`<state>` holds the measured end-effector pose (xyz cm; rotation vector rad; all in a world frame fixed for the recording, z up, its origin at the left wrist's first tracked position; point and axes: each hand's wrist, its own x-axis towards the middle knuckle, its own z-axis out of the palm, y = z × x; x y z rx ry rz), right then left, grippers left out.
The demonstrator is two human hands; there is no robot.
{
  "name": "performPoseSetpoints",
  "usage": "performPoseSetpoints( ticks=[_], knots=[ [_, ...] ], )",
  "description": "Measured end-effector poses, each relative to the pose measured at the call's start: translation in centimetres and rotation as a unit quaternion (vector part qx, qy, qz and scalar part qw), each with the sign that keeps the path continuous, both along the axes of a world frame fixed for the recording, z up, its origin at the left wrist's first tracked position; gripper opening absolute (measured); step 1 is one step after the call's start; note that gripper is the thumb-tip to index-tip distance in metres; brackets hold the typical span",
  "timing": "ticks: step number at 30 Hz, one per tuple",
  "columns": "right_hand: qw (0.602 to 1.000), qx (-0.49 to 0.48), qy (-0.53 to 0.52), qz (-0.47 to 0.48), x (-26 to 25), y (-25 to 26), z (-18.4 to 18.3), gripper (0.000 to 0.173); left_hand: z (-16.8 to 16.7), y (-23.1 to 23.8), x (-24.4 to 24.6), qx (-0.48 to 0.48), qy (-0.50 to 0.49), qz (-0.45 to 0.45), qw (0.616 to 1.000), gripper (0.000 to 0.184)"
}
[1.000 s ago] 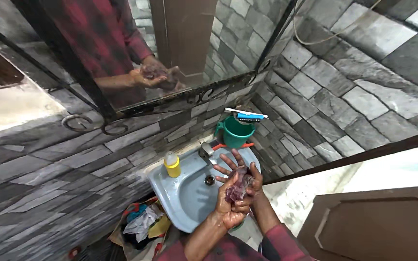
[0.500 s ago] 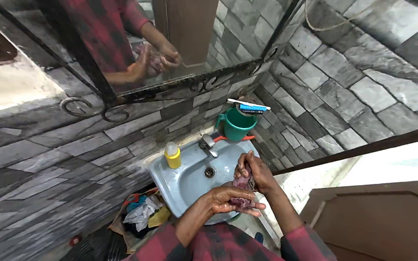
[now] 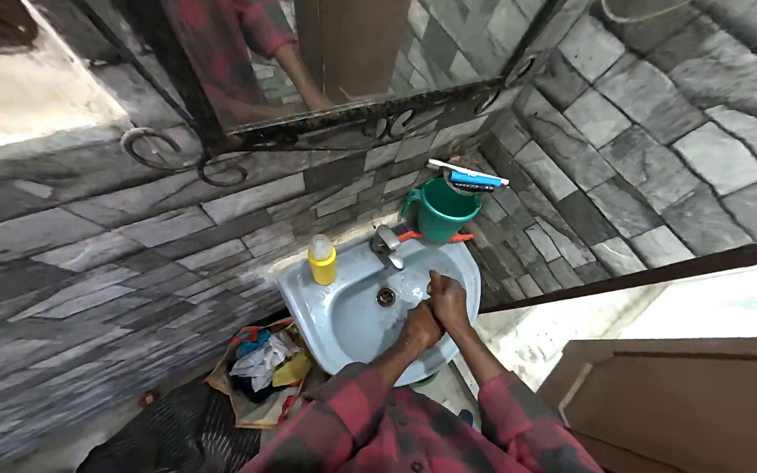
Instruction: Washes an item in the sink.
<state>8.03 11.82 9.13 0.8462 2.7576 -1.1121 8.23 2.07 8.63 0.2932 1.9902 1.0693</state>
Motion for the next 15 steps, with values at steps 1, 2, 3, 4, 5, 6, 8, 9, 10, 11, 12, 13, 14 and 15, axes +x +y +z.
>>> performPoseSetpoints(
  ticks=[1,2,3,4,5,6,8,9,10,11,12,13,14,15],
  knots=[
    [1.000,0.002,-0.019,-0.015,-0.1,-0.1,-0.5,0.054,-0.5,0.1,0.1,-0.020,0.012,-0.004,1.000,0.048],
    [0.999,0.003,-0.034,-0.033,-0.3,-0.1,-0.9,0.055,-0.9,0.3,0.2,-0.038,0.023,-0.009,0.999,0.050],
    [0.998,0.004,-0.047,-0.049,-0.4,-0.1,-1.2,0.055,-1.2,0.5,0.2,-0.053,0.036,-0.013,0.998,0.051],
    [0.996,0.001,-0.060,-0.062,-0.6,0.0,-1.5,0.055,-1.5,0.7,0.3,-0.068,0.051,-0.018,0.996,0.052],
    [0.995,-0.001,-0.074,-0.072,-0.8,0.3,-2.0,0.056,-1.9,0.8,0.4,-0.081,0.069,-0.023,0.994,0.052],
    [0.993,-0.006,-0.084,-0.078,-0.9,0.5,-2.6,0.056,-2.1,0.9,0.6,-0.090,0.082,-0.024,0.992,0.053],
    [0.990,-0.015,-0.101,-0.092,-1.1,0.9,-3.6,0.056,-2.3,1.0,0.8,-0.103,0.105,-0.030,0.989,0.053],
    [0.988,-0.020,-0.111,-0.101,-1.2,1.0,-3.9,0.056,-2.3,1.0,0.9,-0.105,0.111,-0.037,0.988,0.054],
    [0.987,-0.025,-0.117,-0.110,-1.2,1.1,-4.1,0.056,-2.3,1.0,1.0,-0.105,0.119,-0.043,0.986,0.058],
    [0.985,-0.030,-0.122,-0.116,-1.2,1.1,-4.1,0.056,-2.4,1.1,1.1,-0.108,0.128,-0.053,0.984,0.061],
    [0.985,-0.036,-0.121,-0.121,-1.3,1.1,-4.0,0.057,-2.4,1.1,1.1,-0.111,0.135,-0.063,0.982,0.065],
    [0.985,-0.048,-0.109,-0.125,-1.4,1.1,-3.7,0.057,-2.1,1.0,0.9,-0.110,0.139,-0.068,0.982,0.067],
    [0.986,-0.067,-0.083,-0.128,-1.3,1.1,-3.4,0.057,-1.6,0.9,0.6,-0.100,0.134,-0.067,0.984,0.067],
    [0.986,-0.101,-0.054,-0.123,-1.1,1.3,-3.1,0.058,-0.7,0.6,0.3,-0.081,0.119,-0.059,0.988,0.064]
  ],
)
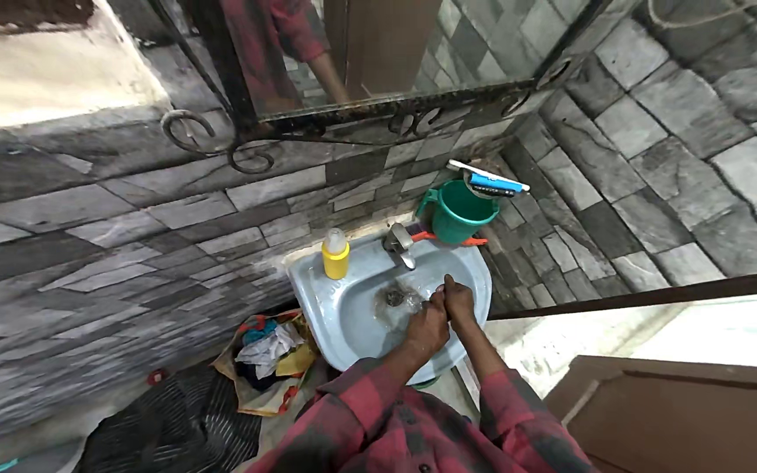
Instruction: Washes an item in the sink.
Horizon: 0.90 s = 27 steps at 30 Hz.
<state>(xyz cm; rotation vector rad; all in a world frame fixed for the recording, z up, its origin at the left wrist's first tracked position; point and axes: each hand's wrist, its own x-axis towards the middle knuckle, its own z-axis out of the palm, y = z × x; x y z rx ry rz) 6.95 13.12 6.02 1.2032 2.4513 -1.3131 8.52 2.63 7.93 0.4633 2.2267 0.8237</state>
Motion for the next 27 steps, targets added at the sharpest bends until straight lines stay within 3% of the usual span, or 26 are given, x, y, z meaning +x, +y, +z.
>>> performPoseSetpoints(
  ticks=[3,5,6,8,10,11,14,16,17,19,20,22,25,27],
  knots=[
    [0.982,-0.182,0.037,0.037,1.5,1.6,2.8,0.073,3.6,-1.1,-1.2,0.087,-0.162,0.038,0.982,0.055],
    [0.935,-0.349,0.055,0.044,2.1,4.1,3.8,0.093,5.2,-1.5,-1.1,0.202,-0.306,0.087,0.926,0.033],
    [0.899,-0.427,0.072,0.057,2.3,5.1,3.9,0.102,5.5,-1.4,-0.8,0.280,-0.399,0.115,0.866,0.021],
    [0.841,-0.522,0.110,0.088,2.4,5.6,4.5,0.111,6.3,-1.4,-0.2,0.405,-0.586,0.146,0.687,0.020],
    [0.793,-0.579,0.155,0.113,2.1,4.1,6.1,0.110,7.3,-1.5,0.6,0.470,-0.696,0.167,0.517,0.024],
    [0.756,-0.614,0.191,0.121,1.7,3.1,7.1,0.108,7.9,-1.5,1.0,0.494,-0.722,0.177,0.452,0.027],
    [0.622,-0.700,0.320,0.144,1.2,0.8,9.8,0.081,9.5,-1.4,1.5,0.583,-0.729,0.161,0.320,0.033],
    [0.494,-0.740,0.408,0.204,1.0,-0.5,10.7,0.057,11.1,-1.7,1.1,0.638,-0.711,0.128,0.268,0.034],
    [0.449,-0.746,0.440,0.220,1.0,-1.1,11.4,0.047,12.0,-1.9,1.1,0.658,-0.702,0.104,0.252,0.033],
    [0.427,-0.735,0.467,0.242,1.4,-1.7,13.2,0.031,13.2,-2.4,1.6,0.682,-0.688,0.053,0.240,0.028],
    [0.455,-0.720,0.454,0.262,1.6,-1.4,14.4,0.025,13.6,-2.8,1.8,0.681,-0.684,0.036,0.257,0.026],
    [0.551,-0.666,0.403,0.302,2.2,-0.2,16.2,0.020,13.3,-4.3,1.3,0.647,-0.678,-0.019,0.349,0.023],
    [0.717,-0.529,0.322,0.320,3.5,0.7,17.8,0.028,12.7,-6.0,-0.6,0.543,-0.654,-0.132,0.509,0.010],
    [0.789,-0.442,0.299,0.303,4.1,0.2,18.4,0.022,12.9,-6.3,-1.6,0.469,-0.639,-0.139,0.593,0.013]
  ],
)
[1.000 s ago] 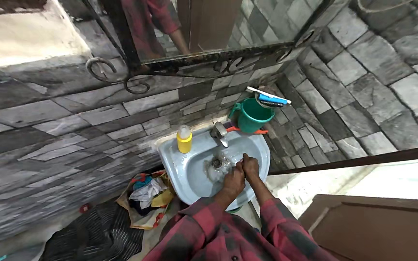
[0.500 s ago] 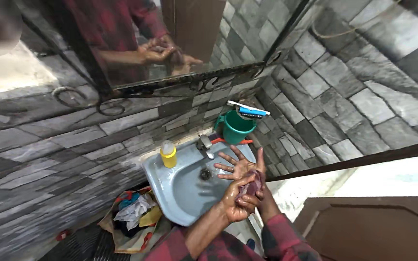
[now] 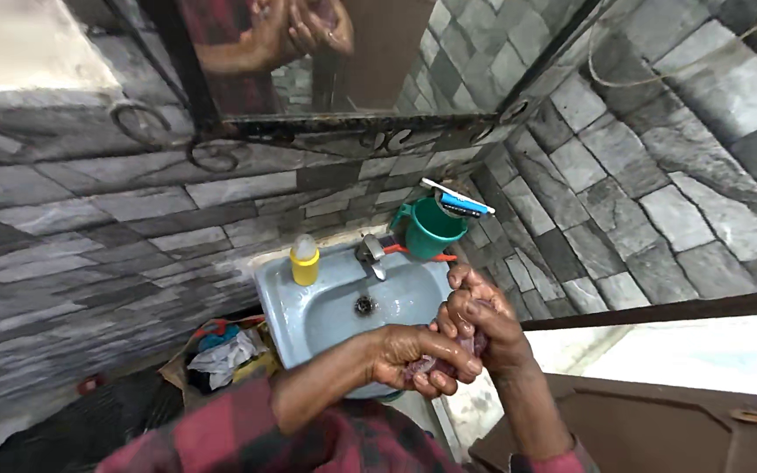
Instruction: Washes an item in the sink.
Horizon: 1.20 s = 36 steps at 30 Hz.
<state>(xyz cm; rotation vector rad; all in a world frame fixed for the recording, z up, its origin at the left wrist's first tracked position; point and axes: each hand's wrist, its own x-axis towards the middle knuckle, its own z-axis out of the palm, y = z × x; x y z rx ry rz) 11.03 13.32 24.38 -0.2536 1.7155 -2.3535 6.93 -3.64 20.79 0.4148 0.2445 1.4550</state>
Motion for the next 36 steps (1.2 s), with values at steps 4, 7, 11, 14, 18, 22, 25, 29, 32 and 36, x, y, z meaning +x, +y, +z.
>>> performPoseSetpoints(
  ticks=[4,7,11,14,18,22,25,29,32,36],
  knots=[
    [0.983,0.156,0.005,-0.095,0.4,-1.1,-0.5,0.008,1.0,-0.1,-0.8,-0.211,0.138,0.041,0.967,0.016],
    [0.952,0.271,0.036,-0.135,0.8,-1.3,-1.9,0.008,0.2,1.1,0.2,-0.337,0.291,0.107,0.889,0.010],
    [0.891,0.395,0.054,-0.215,0.8,-1.5,-4.2,0.013,-3.8,3.8,1.1,-0.394,0.440,0.215,0.778,0.043],
    [0.847,0.467,0.015,-0.253,-0.2,-0.7,-5.8,0.023,-4.9,5.5,1.1,-0.417,0.460,0.257,0.741,0.064],
    [0.803,0.522,-0.025,-0.287,-1.9,-0.2,-9.2,0.028,-8.1,6.9,1.5,-0.443,0.469,0.282,0.710,0.069],
    [0.779,0.561,-0.060,-0.273,-1.4,-0.9,-10.9,0.030,-6.9,5.0,2.2,-0.464,0.451,0.263,0.716,0.065],
    [0.767,0.567,-0.079,-0.290,-2.4,-1.0,-12.3,0.027,-8.3,5.4,2.1,-0.482,0.462,0.253,0.700,0.069],
    [0.757,0.574,-0.106,-0.293,-2.8,-0.8,-13.1,0.025,-11.8,7.3,1.8,-0.484,0.503,0.252,0.670,0.073],
    [0.758,0.570,-0.117,-0.294,-2.9,-1.0,-13.6,0.026,-12.0,7.2,1.6,-0.488,0.509,0.243,0.666,0.071],
    [0.756,0.574,-0.122,-0.290,-2.9,-0.9,-14.0,0.027,-11.7,6.9,1.6,-0.496,0.517,0.234,0.657,0.069]
  ],
)
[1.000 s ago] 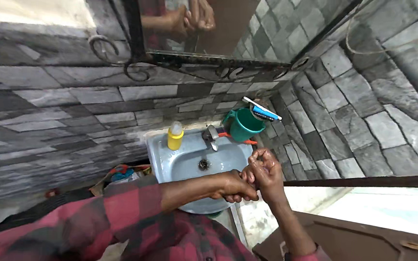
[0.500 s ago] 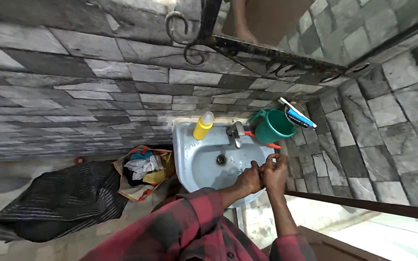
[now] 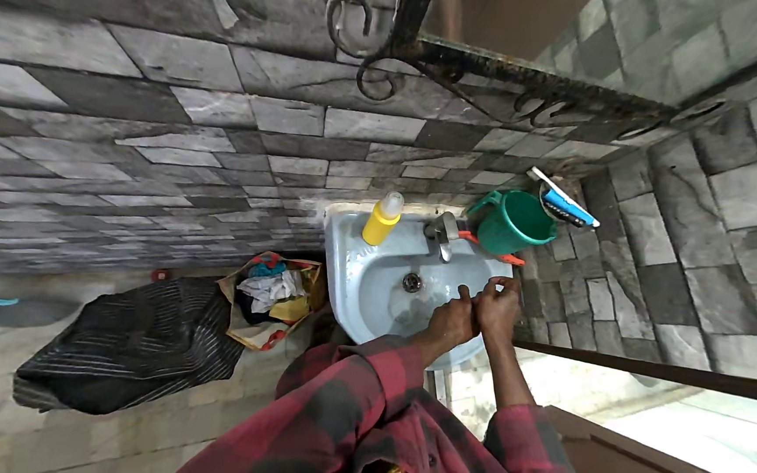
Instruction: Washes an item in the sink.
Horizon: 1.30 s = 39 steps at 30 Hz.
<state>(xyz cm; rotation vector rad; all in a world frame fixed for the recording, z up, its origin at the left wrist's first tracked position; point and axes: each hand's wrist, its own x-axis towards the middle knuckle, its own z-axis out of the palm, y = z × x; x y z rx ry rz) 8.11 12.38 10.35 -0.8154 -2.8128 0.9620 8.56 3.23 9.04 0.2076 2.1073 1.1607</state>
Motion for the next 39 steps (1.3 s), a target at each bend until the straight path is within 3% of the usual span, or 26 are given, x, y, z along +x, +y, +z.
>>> performPoseSetpoints(
  ticks=[15,17,18,20,21,24,25,26,27,28,29,30,31,32,33,35,37,39],
  knots=[
    [0.999,-0.036,-0.007,-0.009,-0.6,-0.3,-0.5,0.028,-0.6,-0.7,0.1,-0.002,0.031,-0.008,0.999,0.069],
    [0.997,-0.071,-0.013,0.016,-0.2,-0.3,0.6,0.029,2.3,-3.1,0.1,0.041,0.013,-0.014,0.999,0.066],
    [0.996,-0.084,-0.011,0.035,0.2,-0.1,1.2,0.032,5.8,-5.0,-0.1,0.053,-0.037,-0.020,0.998,0.065],
    [0.995,-0.075,0.002,0.068,1.1,0.7,2.8,0.049,10.8,-7.1,-1.1,0.030,-0.094,-0.034,0.994,0.061],
    [0.995,-0.061,0.004,0.083,1.3,1.2,3.9,0.056,11.4,-7.2,-1.9,0.016,-0.092,-0.044,0.995,0.059],
    [0.993,-0.005,-0.001,0.118,1.7,2.7,7.8,0.053,4.1,-5.1,-4.2,0.114,0.059,-0.104,0.986,0.054],
    [0.991,0.013,-0.006,0.134,1.9,2.8,9.9,0.047,4.0,-5.1,-4.8,0.138,0.085,-0.121,0.979,0.056],
    [0.988,0.026,-0.007,0.151,2.2,2.7,12.2,0.041,6.0,-5.8,-5.1,0.146,0.107,-0.135,0.974,0.056],
    [0.985,0.029,0.001,0.169,2.7,2.3,14.6,0.035,10.6,-7.2,-5.0,0.120,0.112,-0.143,0.976,0.053],
    [0.982,0.023,0.020,0.185,3.5,1.8,17.3,0.032,18.0,-8.3,-4.9,0.021,0.024,-0.135,0.990,0.051],
    [0.979,0.009,0.055,0.199,4.2,1.6,19.5,0.030,22.5,-9.1,-4.7,-0.011,0.003,-0.119,0.993,0.049],
    [0.972,-0.011,0.102,0.213,4.7,1.7,21.3,0.029,23.8,-9.6,-4.7,0.030,0.035,-0.109,0.993,0.048],
    [0.960,-0.037,0.160,0.227,5.0,2.0,22.8,0.029,22.2,-9.6,-5.0,0.125,0.096,-0.120,0.980,0.049],
    [0.944,-0.067,0.213,0.243,5.5,2.4,24.0,0.029,18.4,-8.8,-6.0,0.232,0.166,-0.149,0.947,0.053],
    [0.924,-0.108,0.258,0.259,6.1,2.8,24.9,0.029,16.2,-7.9,-6.8,0.274,0.170,-0.175,0.930,0.057],
    [0.887,-0.209,0.324,0.254,7.4,2.7,24.6,0.025,14.3,-7.8,-7.0,0.297,0.085,-0.208,0.928,0.057],
    [0.845,-0.336,0.360,0.207,7.2,1.8,20.1,0.019,10.3,-8.2,-6.2,0.321,-0.042,-0.188,0.927,0.046],
    [0.791,-0.497,0.342,0.100,6.0,1.3,9.5,0.017,2.9,-8.8,-5.0,0.229,-0.085,-0.142,0.959,0.039]
  ],
)
